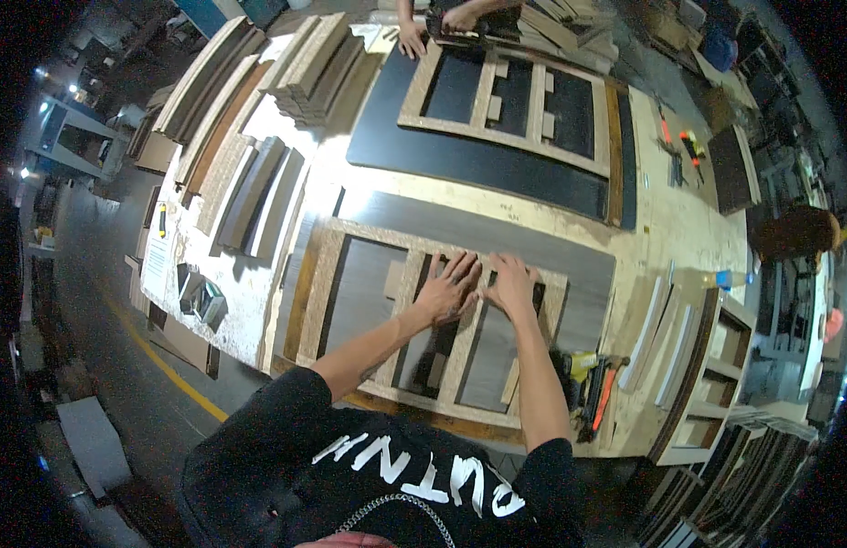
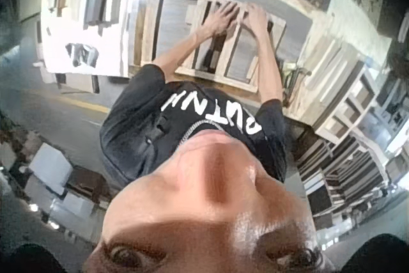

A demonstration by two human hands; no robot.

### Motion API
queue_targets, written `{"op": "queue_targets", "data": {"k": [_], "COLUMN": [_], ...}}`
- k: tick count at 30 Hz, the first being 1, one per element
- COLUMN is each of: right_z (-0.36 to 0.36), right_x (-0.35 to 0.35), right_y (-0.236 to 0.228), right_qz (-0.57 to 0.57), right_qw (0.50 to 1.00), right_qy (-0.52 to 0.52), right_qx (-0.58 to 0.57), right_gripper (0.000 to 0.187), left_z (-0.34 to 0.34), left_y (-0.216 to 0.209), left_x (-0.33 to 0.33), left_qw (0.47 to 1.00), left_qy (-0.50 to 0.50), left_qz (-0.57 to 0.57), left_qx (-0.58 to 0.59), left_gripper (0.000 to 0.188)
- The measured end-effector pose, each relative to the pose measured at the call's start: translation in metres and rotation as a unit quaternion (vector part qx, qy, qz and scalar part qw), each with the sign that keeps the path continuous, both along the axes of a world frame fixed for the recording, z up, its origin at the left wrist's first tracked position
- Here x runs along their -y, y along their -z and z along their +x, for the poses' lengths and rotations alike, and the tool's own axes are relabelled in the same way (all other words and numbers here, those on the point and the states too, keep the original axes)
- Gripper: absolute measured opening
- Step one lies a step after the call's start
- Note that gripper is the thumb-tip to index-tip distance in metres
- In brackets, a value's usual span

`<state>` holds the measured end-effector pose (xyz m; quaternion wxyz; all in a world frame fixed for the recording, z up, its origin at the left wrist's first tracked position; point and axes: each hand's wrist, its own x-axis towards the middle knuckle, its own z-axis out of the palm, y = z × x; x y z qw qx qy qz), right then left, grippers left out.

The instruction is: Assembling small wooden frames by placing wood strips onto a base and securing them with a nail gun.

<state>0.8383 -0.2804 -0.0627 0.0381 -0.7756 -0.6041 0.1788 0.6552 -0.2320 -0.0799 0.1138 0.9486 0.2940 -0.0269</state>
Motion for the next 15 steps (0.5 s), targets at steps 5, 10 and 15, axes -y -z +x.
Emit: {"op": "queue_targets", "data": {"k": [5, 10, 15], "right_z": [-0.002, -0.006, 0.004], "right_x": [0.003, 0.003, 0.013], "right_y": [-0.011, -0.014, -0.002], "right_qz": [0.004, -0.03, -0.005], "right_qw": [1.0, 0.999, 0.998], "right_qy": [-0.001, 0.002, 0.007], "right_qx": [-0.026, -0.037, -0.055], "right_gripper": [0.082, 0.09, 0.094], "left_z": [-0.008, -0.01, -0.003], "left_y": [-0.011, -0.009, -0.012], "left_x": [-0.01, -0.01, -0.009], "left_qw": [0.998, 0.998, 0.999], "left_qy": [-0.005, -0.022, -0.031], "left_qz": [0.006, 0.001, -0.033], "left_qx": [0.058, 0.064, 0.022], "left_gripper": [0.073, 0.076, 0.088]}}
